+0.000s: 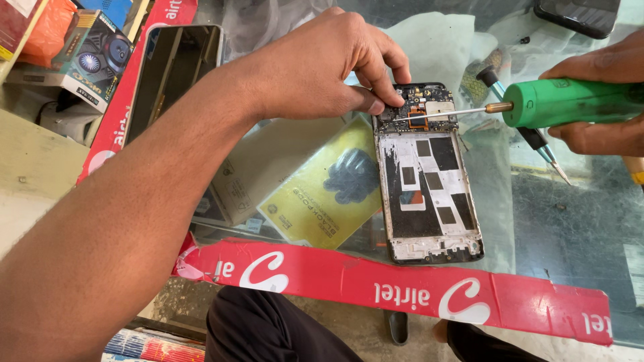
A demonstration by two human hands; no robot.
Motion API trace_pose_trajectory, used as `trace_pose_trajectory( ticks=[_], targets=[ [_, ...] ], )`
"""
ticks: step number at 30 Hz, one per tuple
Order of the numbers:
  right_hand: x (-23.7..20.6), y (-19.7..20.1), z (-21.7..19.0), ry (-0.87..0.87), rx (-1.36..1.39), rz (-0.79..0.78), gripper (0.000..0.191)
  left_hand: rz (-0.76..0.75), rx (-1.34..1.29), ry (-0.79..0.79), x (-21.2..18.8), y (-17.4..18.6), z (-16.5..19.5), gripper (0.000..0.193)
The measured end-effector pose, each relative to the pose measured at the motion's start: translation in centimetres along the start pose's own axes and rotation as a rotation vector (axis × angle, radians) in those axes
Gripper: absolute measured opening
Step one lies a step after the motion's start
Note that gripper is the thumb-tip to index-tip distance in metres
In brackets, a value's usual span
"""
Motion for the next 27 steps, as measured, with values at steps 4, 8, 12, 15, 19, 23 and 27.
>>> trace_pose_trajectory(
  ticks=[4,8,12,15,19,23,27],
  targets=[
    [0.2,0.2,-0.4,0.002,0.050,0.031,0.053,0.014,0.017,-0.015,0.0,0.0,0.1,0.032],
    [0.6,0.6,-0.9,0.027,0.034,0.028,0.055,0.019,0.028,-0.011,0.1,0.0,0.1,0.032],
    [0.8,0.8,-1.1,0.038,0.041,0.028,0.057,0.016,0.035,-0.005,0.1,0.0,0.1,0.033],
    [0.8,0.6,-1.0,0.043,0.066,0.030,0.056,0.029,0.036,-0.001,0.1,0.0,0.1,0.032],
    [0.9,0.0,-0.3,-0.004,0.119,-0.017,0.045,0.014,0.031,0.014,0.2,-0.1,-0.1,0.033],
    [1.3,-0.1,-0.4,0.015,0.111,-0.099,0.041,0.025,0.041,0.007,0.1,-0.1,0.0,0.032],
    [1.7,0.2,-0.9,0.025,0.108,-0.109,0.037,0.025,0.038,0.008,0.1,-0.1,-0.1,0.032]
  ],
)
Point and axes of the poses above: each hand's wrist, its own x-axis towards the middle knuckle, its own y-axis out of the back of the hand, z = x × y, the point moved 7 cm from there along x, towards the middle knuckle, and after that the axes turned 14 degrees about y, right-handed, at the moved point
